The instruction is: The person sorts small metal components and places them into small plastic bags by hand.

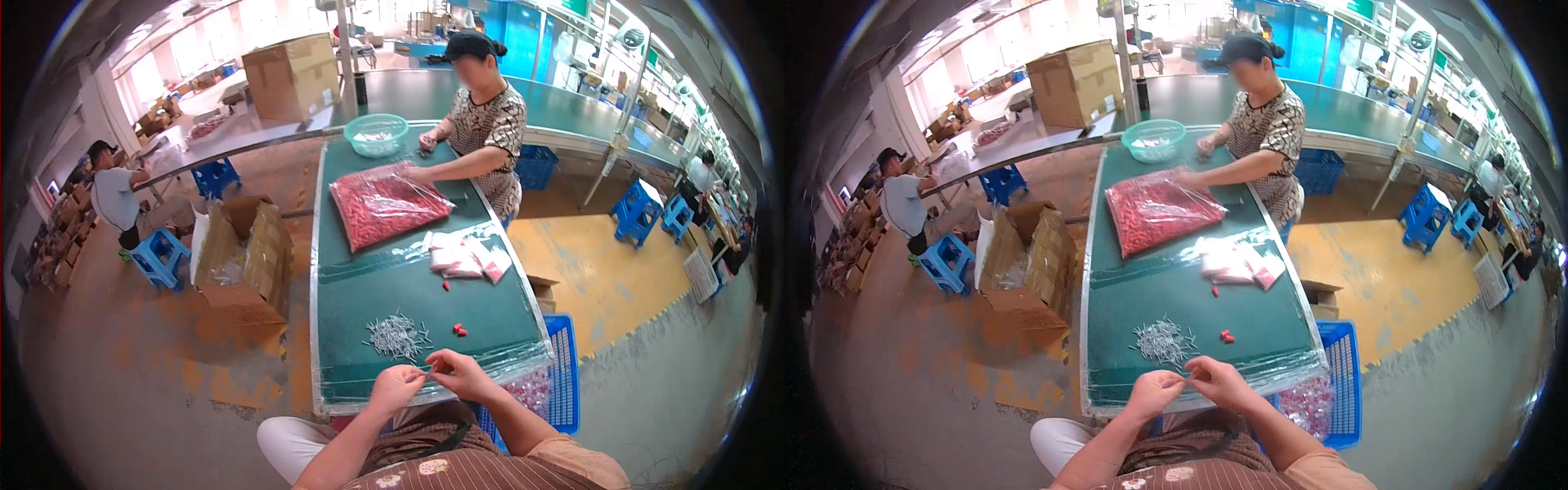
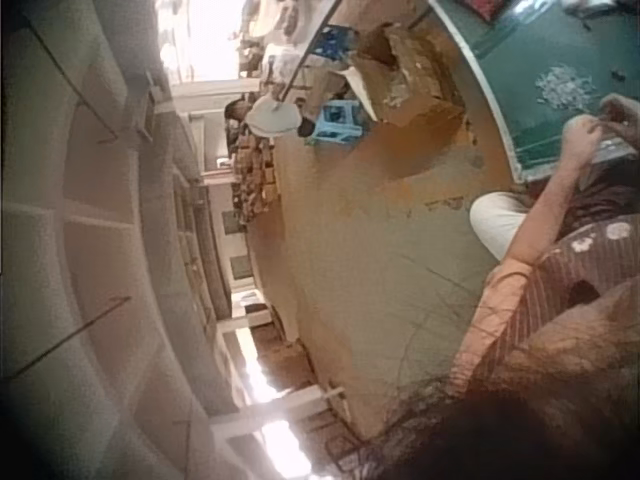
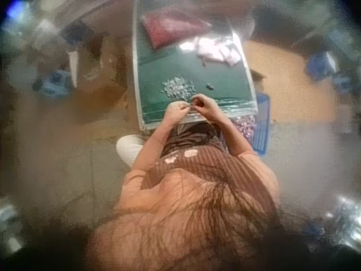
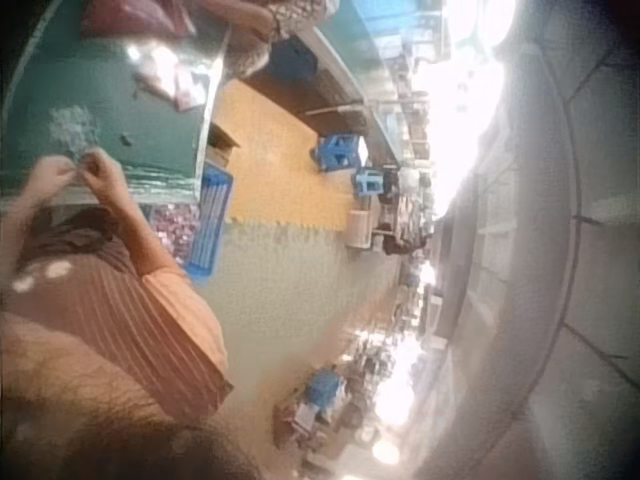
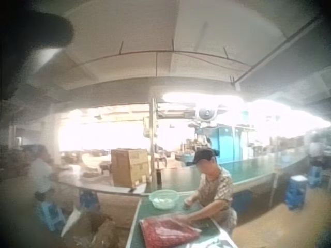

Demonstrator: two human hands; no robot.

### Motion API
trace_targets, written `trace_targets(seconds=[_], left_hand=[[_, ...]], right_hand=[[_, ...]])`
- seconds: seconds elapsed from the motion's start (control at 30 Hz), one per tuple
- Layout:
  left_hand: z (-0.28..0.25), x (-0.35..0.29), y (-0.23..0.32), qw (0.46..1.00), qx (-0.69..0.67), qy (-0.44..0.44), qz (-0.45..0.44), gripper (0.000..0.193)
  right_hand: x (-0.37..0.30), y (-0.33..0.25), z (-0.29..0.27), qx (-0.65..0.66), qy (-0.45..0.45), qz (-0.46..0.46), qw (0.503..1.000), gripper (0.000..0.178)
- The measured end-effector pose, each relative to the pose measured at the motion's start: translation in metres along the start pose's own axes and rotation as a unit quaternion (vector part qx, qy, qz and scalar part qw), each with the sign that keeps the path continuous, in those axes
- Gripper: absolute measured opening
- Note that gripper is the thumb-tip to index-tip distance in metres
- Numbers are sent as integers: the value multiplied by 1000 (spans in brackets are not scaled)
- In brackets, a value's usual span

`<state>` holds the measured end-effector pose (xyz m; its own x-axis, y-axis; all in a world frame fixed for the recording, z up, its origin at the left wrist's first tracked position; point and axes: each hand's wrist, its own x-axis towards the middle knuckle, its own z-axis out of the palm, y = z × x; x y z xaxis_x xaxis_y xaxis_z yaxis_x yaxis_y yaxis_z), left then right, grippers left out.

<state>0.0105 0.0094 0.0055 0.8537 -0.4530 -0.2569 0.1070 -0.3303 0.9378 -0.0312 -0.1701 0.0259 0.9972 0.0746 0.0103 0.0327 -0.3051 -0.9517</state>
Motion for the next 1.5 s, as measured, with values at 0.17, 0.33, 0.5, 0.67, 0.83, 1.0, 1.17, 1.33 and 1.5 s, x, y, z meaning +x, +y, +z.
trace_targets(seconds=[0.17, 0.33, 0.5, 0.67, 0.83, 1.0, 1.17, 1.33, 1.5], left_hand=[[0, 7, -9, 996, -72, 22, -40, 13], [3, 7, -6, 996, -5, 83, 36, 13], [7, -3, 3, 992, 51, 93, 67, 12], [16, -9, -5, 994, -63, 76, 35, 11], [25, -11, 9, 961, 61, 199, 180, 11], [18, -16, 17, 946, 97, 235, 199, 7], [14, -16, 7, 949, 81, 252, 172, 9], [20, -16, -19, 981, -55, 173, 73, 4], [13, -17, -34, 987, -75, 139, 27, 4]], right_hand=[[8, -25, -2, -281, 182, -208, 919, 24], [9, -25, 8, -160, 66, -37, 984, 13], [3, -21, 11, -93, 33, 82, 992, 18], [-3, -13, 15, -97, 43, 104, 989, 19], [-1, -6, 26, -162, 119, 48, 978, 16], [8, -21, 34, -207, 120, 41, 970, 15], [6, -11, 31, -208, 83, 77, 972, 16], [-2, -16, 38, -129, 41, 42, 990, 17], [-12, -9, 39, -119, -23, 6, 993, 14]])
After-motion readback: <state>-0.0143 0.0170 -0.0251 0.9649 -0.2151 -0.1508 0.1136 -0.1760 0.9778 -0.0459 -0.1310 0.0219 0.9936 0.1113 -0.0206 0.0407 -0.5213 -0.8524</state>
